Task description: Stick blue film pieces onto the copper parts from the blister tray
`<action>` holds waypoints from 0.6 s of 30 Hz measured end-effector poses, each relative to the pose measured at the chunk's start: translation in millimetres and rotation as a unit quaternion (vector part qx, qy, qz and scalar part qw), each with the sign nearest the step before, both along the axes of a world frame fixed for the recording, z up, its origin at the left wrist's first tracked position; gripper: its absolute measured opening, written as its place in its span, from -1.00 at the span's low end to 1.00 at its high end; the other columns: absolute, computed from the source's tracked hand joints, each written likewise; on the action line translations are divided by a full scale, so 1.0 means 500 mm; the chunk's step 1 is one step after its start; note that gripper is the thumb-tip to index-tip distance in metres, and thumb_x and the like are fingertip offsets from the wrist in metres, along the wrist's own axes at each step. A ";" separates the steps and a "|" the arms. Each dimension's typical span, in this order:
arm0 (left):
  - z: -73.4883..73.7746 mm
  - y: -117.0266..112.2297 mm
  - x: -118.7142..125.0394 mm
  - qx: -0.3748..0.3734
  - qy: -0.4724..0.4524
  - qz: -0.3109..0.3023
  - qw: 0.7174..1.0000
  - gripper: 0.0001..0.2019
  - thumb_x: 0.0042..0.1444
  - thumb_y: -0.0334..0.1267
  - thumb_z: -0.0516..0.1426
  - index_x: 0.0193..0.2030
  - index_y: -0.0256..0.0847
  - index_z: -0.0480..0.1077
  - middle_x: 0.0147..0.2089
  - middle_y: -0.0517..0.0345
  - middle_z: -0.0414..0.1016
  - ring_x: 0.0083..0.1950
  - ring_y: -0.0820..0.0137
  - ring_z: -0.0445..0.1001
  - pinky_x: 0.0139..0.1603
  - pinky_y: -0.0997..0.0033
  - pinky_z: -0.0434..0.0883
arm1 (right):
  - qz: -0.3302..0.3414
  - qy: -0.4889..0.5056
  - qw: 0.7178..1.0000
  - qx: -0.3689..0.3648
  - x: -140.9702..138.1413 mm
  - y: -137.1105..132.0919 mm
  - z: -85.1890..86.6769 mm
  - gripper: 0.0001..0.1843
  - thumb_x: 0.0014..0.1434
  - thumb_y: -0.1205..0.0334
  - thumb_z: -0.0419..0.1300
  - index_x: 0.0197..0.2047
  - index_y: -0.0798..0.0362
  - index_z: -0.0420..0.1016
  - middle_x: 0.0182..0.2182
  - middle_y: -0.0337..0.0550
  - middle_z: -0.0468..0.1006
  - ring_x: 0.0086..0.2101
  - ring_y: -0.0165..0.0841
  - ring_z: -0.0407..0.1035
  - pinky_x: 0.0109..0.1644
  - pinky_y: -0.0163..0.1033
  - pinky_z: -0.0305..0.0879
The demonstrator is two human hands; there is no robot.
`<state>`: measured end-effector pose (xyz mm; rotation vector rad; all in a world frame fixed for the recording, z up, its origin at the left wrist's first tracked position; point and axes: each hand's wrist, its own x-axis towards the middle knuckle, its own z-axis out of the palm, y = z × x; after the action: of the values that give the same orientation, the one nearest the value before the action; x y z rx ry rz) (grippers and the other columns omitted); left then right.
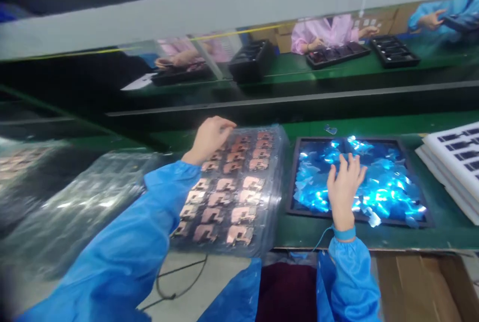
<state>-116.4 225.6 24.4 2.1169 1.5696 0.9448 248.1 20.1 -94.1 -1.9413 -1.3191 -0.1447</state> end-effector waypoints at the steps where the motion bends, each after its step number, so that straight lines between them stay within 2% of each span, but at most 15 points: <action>1: -0.003 0.016 0.055 0.013 0.036 -0.037 0.999 -0.82 0.22 -0.40 0.21 -0.14 -0.22 0.67 -0.09 0.00 0.62 0.09 0.09 0.42 0.39 0.07 0.24 | 0.014 0.011 1.000 0.012 0.001 0.002 -0.002 -0.53 0.51 0.12 0.02 0.32 0.15 0.47 0.38 0.34 0.42 0.48 0.15 0.15 0.48 0.53 0.08; 3: -0.019 0.049 0.192 0.037 0.125 -0.138 0.982 -0.75 0.35 -0.36 0.12 -0.03 -0.20 0.65 0.02 -0.07 0.61 0.19 0.02 0.40 0.38 0.04 0.26 | 0.042 0.036 0.998 0.033 0.001 0.004 -0.005 -0.56 0.52 0.13 0.03 0.30 0.14 0.48 0.36 0.32 0.46 0.43 0.08 0.26 0.44 0.40 0.25; 5: -0.048 0.076 0.346 0.028 0.193 -0.247 0.949 -0.72 0.40 -0.37 0.08 0.02 -0.20 0.63 0.11 -0.12 0.60 0.25 0.02 0.39 0.37 0.05 0.29 | 0.069 0.055 0.995 0.047 -0.002 0.003 -0.007 -0.60 0.54 0.16 0.04 0.28 0.10 0.50 0.30 0.25 0.54 0.34 0.01 0.40 0.44 0.36 0.29; 7: -0.085 0.096 0.486 -0.011 0.220 -0.303 0.927 -0.73 0.37 -0.42 0.11 0.03 -0.20 0.62 0.18 -0.13 0.58 0.28 0.07 0.40 0.36 0.11 0.30 | 0.104 0.067 0.991 0.049 -0.012 -0.003 -0.003 -0.65 0.54 0.21 0.05 0.25 0.05 0.52 0.21 0.14 0.63 0.24 -0.08 0.51 0.50 0.37 0.22; 9: -0.124 0.110 0.588 -0.035 0.226 -0.323 0.918 -0.76 0.30 -0.45 0.17 0.01 -0.20 0.61 0.17 -0.13 0.57 0.25 0.11 0.42 0.32 0.17 0.34 | 0.138 0.077 0.987 0.039 -0.026 -0.013 0.004 -0.68 0.54 0.26 0.06 0.22 0.00 0.54 0.13 0.04 0.69 0.18 -0.14 0.57 0.57 0.40 0.09; 11: -0.155 0.122 0.644 -0.041 0.224 -0.332 0.915 -0.79 0.24 -0.43 0.25 -0.01 -0.21 0.60 0.10 -0.11 0.56 0.18 0.13 0.45 0.26 0.20 0.37 | 0.162 0.093 0.982 0.025 -0.042 -0.023 0.015 -0.69 0.53 0.30 0.07 0.20 -0.03 0.56 0.09 -0.03 0.72 0.15 -0.17 0.59 0.60 0.41 0.03; 13: -0.176 0.137 0.664 -0.048 0.222 -0.339 0.913 -0.81 0.19 -0.38 0.30 -0.05 -0.21 0.60 0.02 -0.09 0.55 0.12 0.14 0.46 0.20 0.22 0.39 | 0.176 0.107 0.978 0.017 -0.056 -0.028 0.029 -0.69 0.52 0.33 0.09 0.19 -0.05 0.58 0.06 -0.06 0.73 0.15 -0.17 0.59 0.60 0.38 0.08; 15: -0.185 0.154 0.661 -0.055 0.220 -0.338 0.913 -0.85 0.14 -0.34 0.34 -0.13 -0.21 0.60 -0.06 -0.06 0.52 0.05 0.13 0.46 0.14 0.22 0.41 | 0.184 0.116 0.976 0.013 -0.065 -0.027 0.042 -0.69 0.51 0.33 0.11 0.18 -0.04 0.59 0.07 -0.07 0.73 0.14 -0.18 0.59 0.53 0.25 0.28; 18: -0.176 0.172 0.638 -0.065 0.217 -0.320 0.920 -0.94 0.11 -0.33 0.34 -0.28 -0.21 0.56 -0.17 -0.03 0.47 -0.07 0.14 0.46 0.07 0.19 0.42 | 0.183 0.115 0.976 -0.005 -0.071 -0.014 0.054 -0.70 0.49 0.31 0.14 0.18 -0.02 0.61 0.16 0.00 0.66 0.19 -0.17 0.53 0.34 0.03 0.53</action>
<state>202.5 311.6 -63.9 2.5936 0.9218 0.1503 212.4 13.0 -67.0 -1.6326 -1.4907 0.2613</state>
